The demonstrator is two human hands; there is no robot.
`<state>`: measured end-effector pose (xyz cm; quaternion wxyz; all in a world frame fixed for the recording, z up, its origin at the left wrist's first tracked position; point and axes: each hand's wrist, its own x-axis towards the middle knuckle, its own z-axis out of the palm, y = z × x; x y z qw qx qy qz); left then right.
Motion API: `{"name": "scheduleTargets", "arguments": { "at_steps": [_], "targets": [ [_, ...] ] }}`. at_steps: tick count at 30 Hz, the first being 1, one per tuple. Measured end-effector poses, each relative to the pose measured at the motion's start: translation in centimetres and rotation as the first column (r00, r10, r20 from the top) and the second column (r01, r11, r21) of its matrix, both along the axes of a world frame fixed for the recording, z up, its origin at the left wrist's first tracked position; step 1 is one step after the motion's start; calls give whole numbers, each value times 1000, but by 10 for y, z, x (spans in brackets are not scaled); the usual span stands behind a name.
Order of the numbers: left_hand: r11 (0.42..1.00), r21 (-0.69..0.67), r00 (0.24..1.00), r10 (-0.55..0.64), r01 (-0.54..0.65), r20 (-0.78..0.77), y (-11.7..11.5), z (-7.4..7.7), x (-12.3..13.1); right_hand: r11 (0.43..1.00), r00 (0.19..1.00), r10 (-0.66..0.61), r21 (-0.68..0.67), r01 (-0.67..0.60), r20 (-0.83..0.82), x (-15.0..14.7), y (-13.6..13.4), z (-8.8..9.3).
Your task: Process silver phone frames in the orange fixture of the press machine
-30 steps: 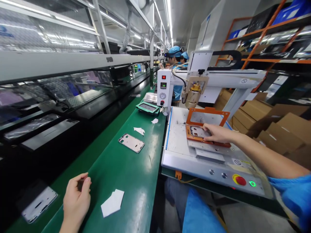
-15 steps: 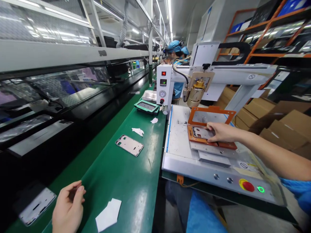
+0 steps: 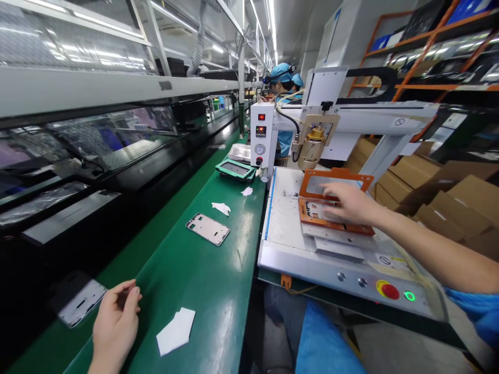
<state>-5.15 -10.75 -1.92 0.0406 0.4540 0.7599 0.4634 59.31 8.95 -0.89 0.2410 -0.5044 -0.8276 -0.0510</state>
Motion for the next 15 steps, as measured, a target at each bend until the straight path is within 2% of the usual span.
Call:
{"name": "scheduleTargets", "arguments": {
  "at_steps": [2, 3, 5, 7, 9, 12, 15],
  "targets": [
    [1000, 13, 1000, -17, 17, -5, -1, 0, -1, 976, 993, -74, 197, 90, -88, 4, 5, 11],
    [1000, 18, 1000, -23, 23, -3, -1, 0, -1, 958, 983, -141, 233, 165, -116, 7, 6, 15],
    [999, 20, 1000, -28, 27, 10, -2, 0, -1, 934, 958, -253, 226, 278, -133, 14, 4, 17],
    [1000, 15, 1000, -25, 25, 17, -3, 1, 0, 930, 951, -276, 212, 300, -137, 18, -8, 10],
    [1000, 11, 1000, -24, 24, 15, -3, 2, 2, 949, 968, -229, 200, 245, -100, 17, -29, -8],
    [1000, -8, 1000, -9, 9, -10, -2, 3, 4, 990, 995, -100, 100, 100, -3, 11, -63, -45],
    [1000, -1, 998, 11, -11, -56, -2, 3, 4, 996, 995, -71, 55, 74, -65, 8, -91, -76]
  ]
}}
